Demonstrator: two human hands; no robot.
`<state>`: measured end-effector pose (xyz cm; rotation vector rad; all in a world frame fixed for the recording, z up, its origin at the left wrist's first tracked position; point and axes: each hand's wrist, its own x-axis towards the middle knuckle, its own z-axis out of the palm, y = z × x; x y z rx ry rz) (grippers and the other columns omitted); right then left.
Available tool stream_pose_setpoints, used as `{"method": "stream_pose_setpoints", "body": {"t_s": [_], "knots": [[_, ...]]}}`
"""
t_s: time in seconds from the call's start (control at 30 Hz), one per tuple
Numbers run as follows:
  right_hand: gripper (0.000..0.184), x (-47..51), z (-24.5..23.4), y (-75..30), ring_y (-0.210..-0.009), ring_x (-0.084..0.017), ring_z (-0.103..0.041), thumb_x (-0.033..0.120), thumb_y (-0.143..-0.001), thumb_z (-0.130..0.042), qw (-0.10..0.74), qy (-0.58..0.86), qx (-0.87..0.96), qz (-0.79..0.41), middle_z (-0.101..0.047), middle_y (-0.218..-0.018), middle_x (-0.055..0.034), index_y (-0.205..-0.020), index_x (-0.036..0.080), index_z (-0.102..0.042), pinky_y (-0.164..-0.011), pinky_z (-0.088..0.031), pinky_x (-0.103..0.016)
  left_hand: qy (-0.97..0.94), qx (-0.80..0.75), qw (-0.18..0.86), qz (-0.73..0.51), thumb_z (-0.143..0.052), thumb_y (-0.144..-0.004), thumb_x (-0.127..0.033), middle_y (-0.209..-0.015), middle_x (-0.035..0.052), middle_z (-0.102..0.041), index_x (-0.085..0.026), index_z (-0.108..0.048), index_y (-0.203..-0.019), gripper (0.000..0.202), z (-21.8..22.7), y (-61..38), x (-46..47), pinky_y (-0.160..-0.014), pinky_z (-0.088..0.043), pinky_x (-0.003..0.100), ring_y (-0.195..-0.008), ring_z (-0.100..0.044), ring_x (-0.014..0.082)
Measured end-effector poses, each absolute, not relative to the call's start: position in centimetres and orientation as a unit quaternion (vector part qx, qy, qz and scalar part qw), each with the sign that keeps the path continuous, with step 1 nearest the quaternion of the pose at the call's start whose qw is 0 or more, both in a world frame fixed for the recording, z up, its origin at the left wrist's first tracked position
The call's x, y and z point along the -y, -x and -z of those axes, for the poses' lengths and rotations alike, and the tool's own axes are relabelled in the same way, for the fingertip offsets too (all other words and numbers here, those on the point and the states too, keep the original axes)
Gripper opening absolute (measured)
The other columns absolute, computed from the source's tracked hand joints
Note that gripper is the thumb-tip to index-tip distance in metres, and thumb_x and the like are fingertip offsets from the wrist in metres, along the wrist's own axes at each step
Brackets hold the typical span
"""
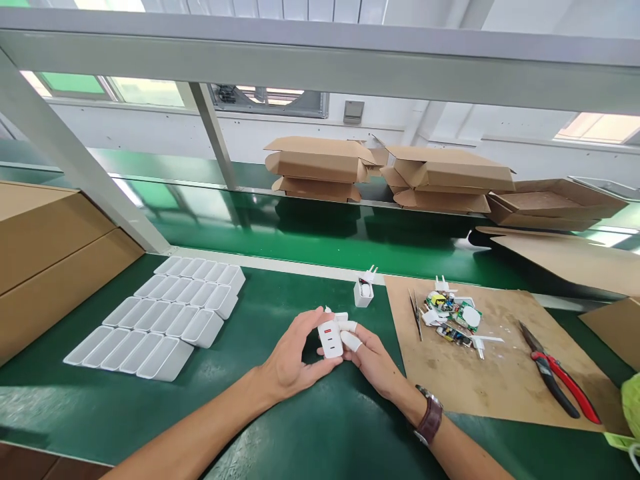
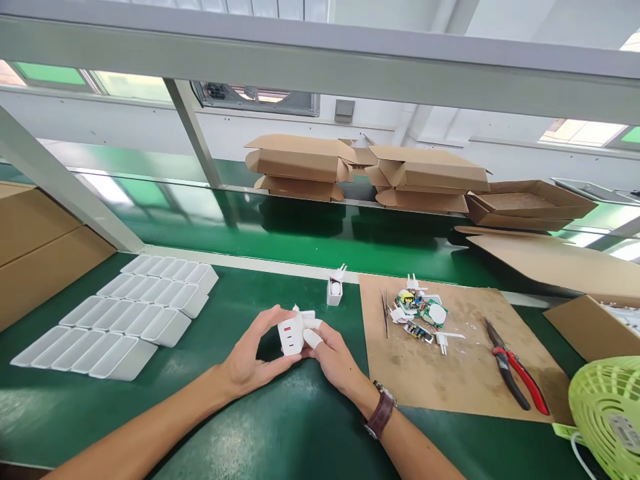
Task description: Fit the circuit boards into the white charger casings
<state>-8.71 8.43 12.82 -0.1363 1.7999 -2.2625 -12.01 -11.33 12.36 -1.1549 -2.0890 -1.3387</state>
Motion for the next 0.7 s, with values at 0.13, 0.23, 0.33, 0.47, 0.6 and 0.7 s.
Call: {"method": "stream_pose_setpoints", "body": {"t_s": [0.13, 0.23, 0.33, 0.47, 0.6, 0.7], "knots": [[0.041, -8.5, -12.8, 8.7, -0.093, -0.027, -0.079, 0.058, -0.097, -0.062, 0.133, 0.057, -0.636, 0.758, -0.079, -0.102, -0.0077, -0.12, 0.025, -0.07, -0.084, -0.066, -0.046, 0.403, 0.756, 0.193, 0.479, -0.072, -0.095, -0.044, -0.132, 0.014, -0.07, -0.029, -0.025, -0.161, 0.082, -12.1, 12.1, 11.3, -0.103, -0.057, 0.051, -0.122, -0.069, 0.029], [0.04, -8.6, -12.7, 8.7, -0.094, -0.027, -0.079, 0.056, -0.099, -0.059, 0.136, 0.062, -0.646, 0.749, -0.079, -0.1, -0.0074, -0.122, 0.026, -0.069, -0.085, -0.066, -0.046, 0.402, 0.762, 0.182, 0.475, -0.073, -0.095, -0.047, -0.132, 0.0142, -0.07, -0.029, -0.025, -0.161, 0.084, -12.0, 12.2, 11.3, -0.104, -0.057, 0.05, -0.122, -0.069, 0.0289], [0.038, -8.7, -12.7, 8.7, -0.097, -0.028, -0.079, 0.055, -0.099, -0.06, 0.14, 0.062, -0.634, 0.758, -0.079, -0.103, -0.0075, -0.122, 0.026, -0.069, -0.088, -0.065, -0.047, 0.406, 0.759, 0.18, 0.477, -0.074, -0.094, -0.046, -0.133, 0.0144, -0.07, -0.03, -0.024, -0.162, 0.086, -12.1, 12.3, 11.3, -0.103, -0.057, 0.049, -0.122, -0.069, 0.0288], [0.039, -8.5, -12.5, 8.9, -0.102, -0.029, -0.078, 0.056, -0.096, -0.064, 0.122, 0.056, -0.619, 0.774, -0.078, -0.111, -0.0081, -0.12, 0.026, -0.07, -0.091, -0.065, -0.049, 0.414, 0.759, 0.178, 0.47, -0.075, -0.094, -0.042, -0.135, 0.0144, -0.068, -0.03, -0.023, -0.162, 0.087, -12.3, 12.5, 11.4, -0.103, -0.057, 0.049, -0.123, -0.067, 0.0296], [0.037, -8.1, -12.9, 8.8, -0.112, -0.028, -0.074, 0.055, -0.098, -0.062, 0.033, 0.07, -0.646, 0.76, -0.075, -0.121, -0.0078, -0.124, 0.029, -0.069, -0.094, -0.065, -0.048, 0.378, 0.795, 0.161, 0.446, -0.069, -0.096, -0.03, -0.138, 0.0161, -0.064, -0.027, -0.021, -0.162, 0.082, -11.7, 13.0, 11.8, -0.105, -0.054, 0.052, -0.126, -0.064, 0.0316], [0.036, -8.0, -13.4, 8.6, -0.112, -0.026, -0.073, 0.054, -0.101, -0.058, -0.011, 0.105, -0.68, 0.726, -0.075, -0.125, -0.0076, -0.124, 0.03, -0.069, -0.098, -0.064, -0.048, 0.332, 0.834, 0.149, 0.415, -0.069, -0.092, -0.024, -0.134, 0.0155, -0.064, -0.025, -0.031, -0.159, 0.077, -10.9, 13.7, 12.0, -0.102, -0.054, 0.055, -0.124, -0.063, 0.0341]]}}
